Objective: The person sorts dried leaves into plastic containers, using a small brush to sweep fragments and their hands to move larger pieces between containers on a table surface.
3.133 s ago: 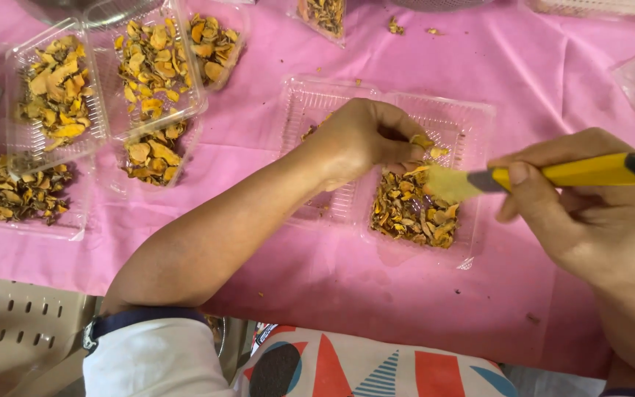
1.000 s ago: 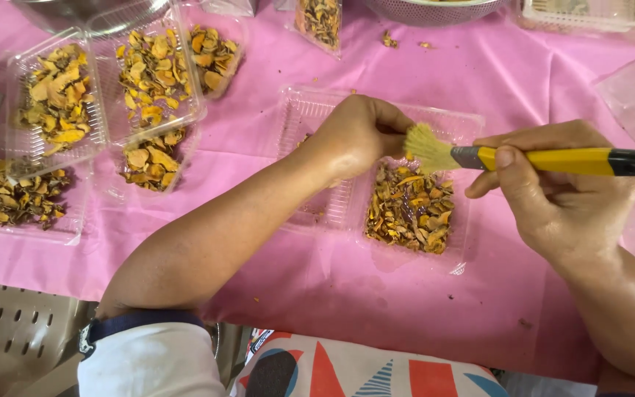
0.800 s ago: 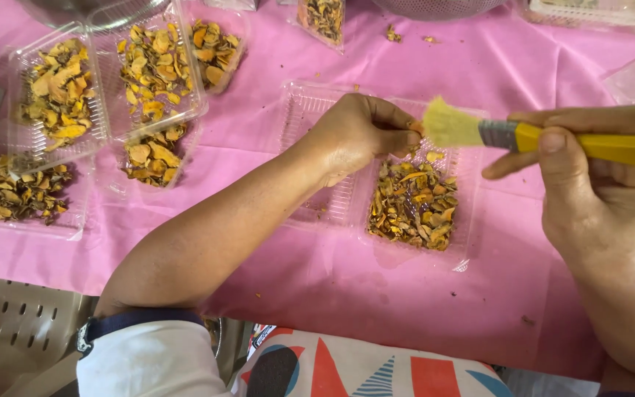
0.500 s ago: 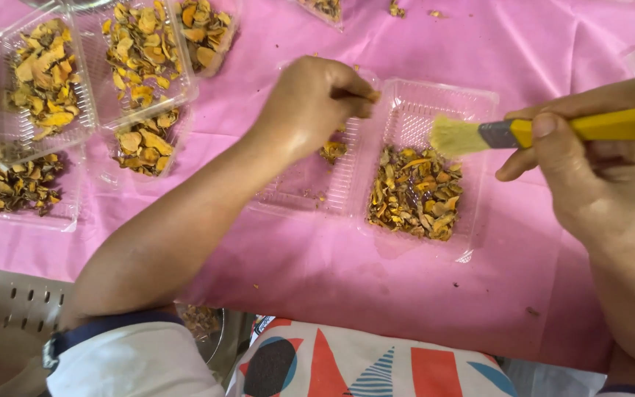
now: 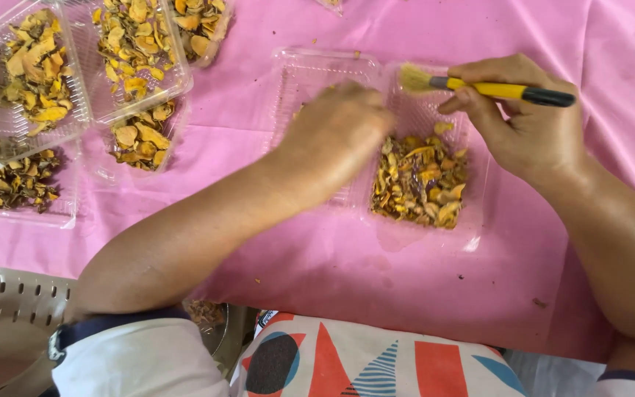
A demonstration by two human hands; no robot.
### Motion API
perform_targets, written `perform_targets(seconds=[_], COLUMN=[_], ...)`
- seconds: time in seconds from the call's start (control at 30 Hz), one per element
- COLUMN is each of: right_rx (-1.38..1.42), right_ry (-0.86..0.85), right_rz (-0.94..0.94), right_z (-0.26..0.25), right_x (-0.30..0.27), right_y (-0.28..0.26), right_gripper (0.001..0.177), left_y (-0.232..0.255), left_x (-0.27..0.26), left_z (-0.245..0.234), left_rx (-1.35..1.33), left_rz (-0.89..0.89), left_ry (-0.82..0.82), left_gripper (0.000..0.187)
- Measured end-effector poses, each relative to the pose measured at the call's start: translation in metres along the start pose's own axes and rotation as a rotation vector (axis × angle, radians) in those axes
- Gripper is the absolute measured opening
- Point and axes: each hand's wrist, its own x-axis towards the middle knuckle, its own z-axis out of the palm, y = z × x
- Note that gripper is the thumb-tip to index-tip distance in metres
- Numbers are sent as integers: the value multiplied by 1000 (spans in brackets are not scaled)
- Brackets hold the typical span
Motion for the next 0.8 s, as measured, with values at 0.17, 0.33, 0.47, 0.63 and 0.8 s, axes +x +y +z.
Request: perform_targets(seconds=[0.17,0.33,0.47,0.63,0.8], right_rx=[-36,42,12,12,-33], right_ry=[46,69,63,78,87], right_rz=[-125,-109,-103,-112,-129], right_z=[3,-3,-9,-15,-22], right_x=[5,5,2,0,-1], right_y=[22,18,13,-6,-21], right_gripper=[17,17,17,17,18], left_y=[35,49,50,43,35], left_x=[19,41,43,42,34], left_z=[36,46,37,36,44], left_rx=[-139,-103,-194,-157,-91], left_rz=[196,69,1,12,84], left_ry=[-15,-255,-367,-414,-329], left_gripper=[7,10,14,28,31])
